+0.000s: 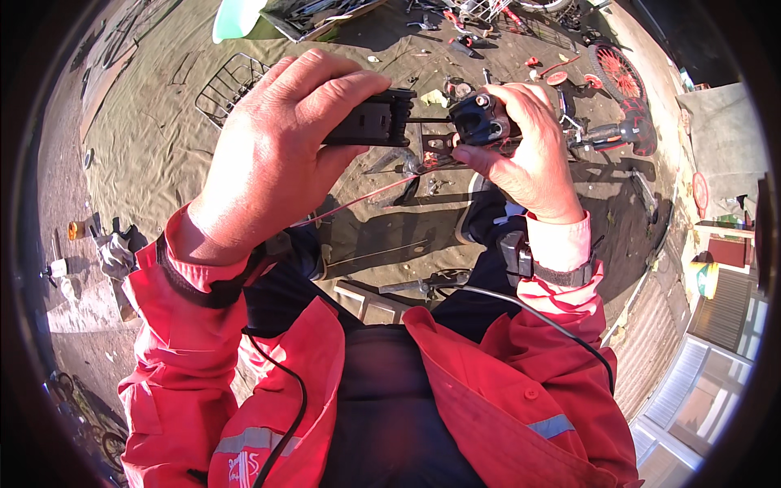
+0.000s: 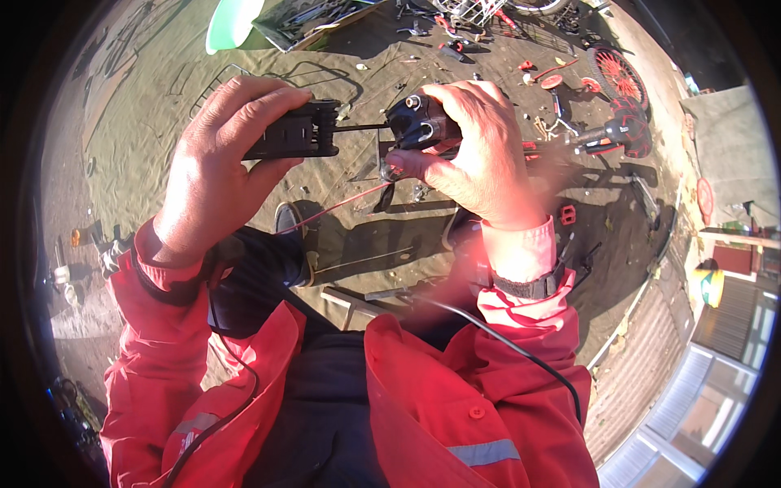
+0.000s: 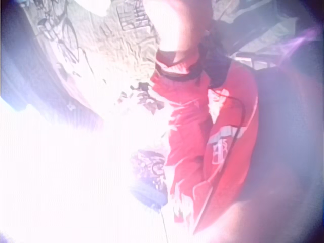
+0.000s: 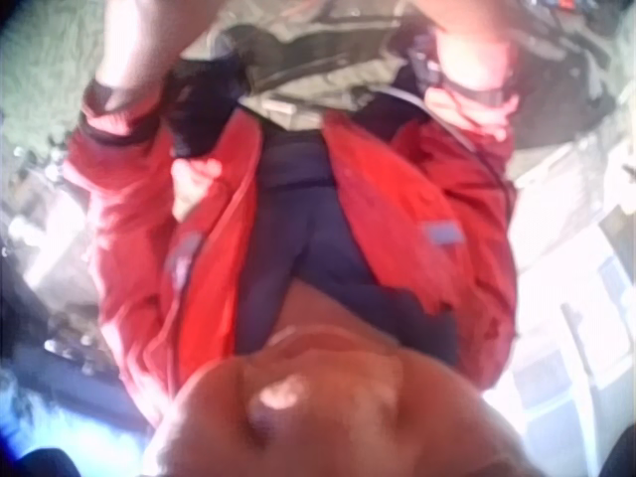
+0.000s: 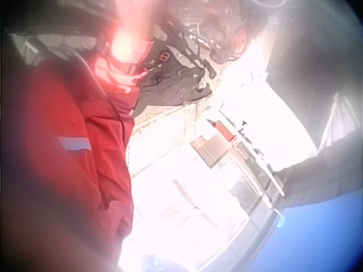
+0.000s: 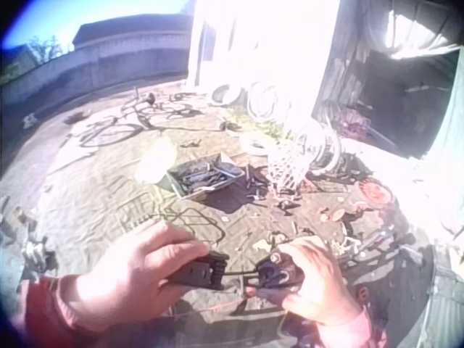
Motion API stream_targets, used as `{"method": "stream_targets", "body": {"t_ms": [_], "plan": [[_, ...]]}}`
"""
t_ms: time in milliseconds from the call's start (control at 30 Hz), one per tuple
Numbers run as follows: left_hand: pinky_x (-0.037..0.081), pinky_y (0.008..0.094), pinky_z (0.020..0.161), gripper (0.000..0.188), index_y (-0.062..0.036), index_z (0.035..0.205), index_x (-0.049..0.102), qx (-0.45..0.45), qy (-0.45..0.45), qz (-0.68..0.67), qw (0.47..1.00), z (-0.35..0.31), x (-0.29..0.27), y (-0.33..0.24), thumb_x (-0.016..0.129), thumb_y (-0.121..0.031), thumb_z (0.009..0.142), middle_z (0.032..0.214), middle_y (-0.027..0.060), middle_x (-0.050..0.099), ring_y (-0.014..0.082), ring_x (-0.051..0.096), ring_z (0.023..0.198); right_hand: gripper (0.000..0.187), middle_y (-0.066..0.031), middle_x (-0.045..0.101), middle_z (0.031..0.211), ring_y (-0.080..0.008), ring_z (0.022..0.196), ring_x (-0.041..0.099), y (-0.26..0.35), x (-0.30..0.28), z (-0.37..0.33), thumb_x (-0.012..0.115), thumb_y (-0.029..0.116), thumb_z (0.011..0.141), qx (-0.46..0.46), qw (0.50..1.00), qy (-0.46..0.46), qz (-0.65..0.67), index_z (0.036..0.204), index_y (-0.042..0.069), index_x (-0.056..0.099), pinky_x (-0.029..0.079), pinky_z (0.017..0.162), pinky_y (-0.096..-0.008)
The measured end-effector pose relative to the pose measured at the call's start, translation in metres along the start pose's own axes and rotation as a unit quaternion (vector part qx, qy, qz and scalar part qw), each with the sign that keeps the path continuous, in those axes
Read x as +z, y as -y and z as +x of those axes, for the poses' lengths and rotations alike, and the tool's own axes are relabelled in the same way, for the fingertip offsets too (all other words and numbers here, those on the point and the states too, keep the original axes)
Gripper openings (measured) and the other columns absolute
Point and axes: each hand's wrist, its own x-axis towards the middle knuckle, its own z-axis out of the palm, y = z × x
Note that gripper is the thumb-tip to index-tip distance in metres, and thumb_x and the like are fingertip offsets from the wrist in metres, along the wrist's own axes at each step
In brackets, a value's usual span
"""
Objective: The person assembles a bicycle brake caliper by inserting a spring and attaching a cable housing, then fits the caliper onto the bicycle handlebar. The person handles the caliper, spring, cable housing, and handlebar, using hands to align and secure components.
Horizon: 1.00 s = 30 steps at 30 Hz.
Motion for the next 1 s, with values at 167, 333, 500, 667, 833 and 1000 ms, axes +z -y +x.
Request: {"method": "stream_targets", "body": {"t_ms": [167, 333, 500, 667, 833, 1000], "plan": [[0.057, 0.0415, 0.09, 0.064, -0.0059, 0.134, 0.066, -0.136, 0.053, -0.094, 0.985, -0.007, -0.003, -0.007, 0.087, -0.004, 0.073, 0.118, 0.0146, 0.066, 0.037, 0.069, 0.106, 0.06, -0.0081, 0.07, 0.098, -0.0323, 0.094, 0.062, -0.004, -0.003, 0.004, 0.09, 0.044, 0.071, -0.037, 0.999, 0.0, 0.006, 0.114, 0.008, 0.069, 0.047, 0.089, -0.0446], [0.057, 0.0413, 0.09, 0.064, -0.005, 0.134, 0.066, -0.162, 0.044, -0.128, 0.977, -0.014, 0.003, -0.01, 0.087, -0.003, 0.074, 0.119, 0.0148, 0.066, 0.0358, 0.069, 0.105, 0.062, -0.0091, 0.07, 0.101, -0.0322, 0.097, 0.062, -0.001, -0.003, 0.002, 0.088, 0.049, 0.073, -0.004, 1.0, 0.021, -0.002, 0.115, 0.007, 0.069, 0.046, 0.093, -0.044], [0.057, 0.0435, 0.088, 0.062, -0.0065, 0.129, 0.068, -0.033, -0.009, -0.017, 0.999, -0.009, 0.009, -0.004, 0.085, 0.0, 0.07, 0.121, 0.0135, 0.066, 0.0376, 0.067, 0.104, 0.061, -0.0081, 0.07, 0.097, -0.032, 0.093, 0.062, -0.001, -0.001, 0.003, 0.089, 0.046, 0.071, -0.018, 1.0, 0.0, 0.004, 0.114, 0.008, 0.069, 0.047, 0.088, -0.0444], [0.057, 0.0448, 0.087, 0.062, -0.0077, 0.128, 0.068, 0.043, -0.023, 0.041, 0.998, -0.001, 0.007, 0.007, 0.084, 0.001, 0.069, 0.12, 0.0131, 0.066, 0.0387, 0.067, 0.105, 0.064, -0.009, 0.07, 0.099, -0.0331, 0.095, 0.062, 0.0, 0.001, 0.001, 0.09, 0.046, 0.069, 0.0, 1.0, -0.005, 0.0, 0.116, 0.007, 0.069, 0.048, 0.087, -0.0451], [0.056, 0.0426, 0.091, 0.063, -0.0049, 0.135, 0.064, -0.165, 0.066, -0.101, 0.979, -0.01, 0.004, -0.011, 0.086, -0.006, 0.075, 0.115, 0.0157, 0.067, 0.0361, 0.069, 0.107, 0.061, -0.0089, 0.07, 0.099, -0.033, 0.095, 0.062, -0.001, -0.001, 0.003, 0.092, 0.042, 0.07, -0.024, 1.0, -0.003, -0.013, 0.115, 0.007, 0.069, 0.048, 0.088, -0.045], [0.052, 0.0266, 0.071, 0.065, -0.0024, 0.154, 0.046, -0.345, 0.163, -0.372, 0.846, -0.008, -0.002, -0.034, 0.074, -0.028, 0.1, 0.102, 0.0066, 0.063, 0.011, 0.063, 0.08, 0.061, -0.0085, 0.07, 0.099, -0.0329, 0.093, 0.063, 0.0, 0.001, 0.003, 0.093, 0.042, 0.071, -0.026, 0.999, -0.005, -0.021, 0.115, 0.008, 0.068, 0.048, 0.088, -0.0453]]}}
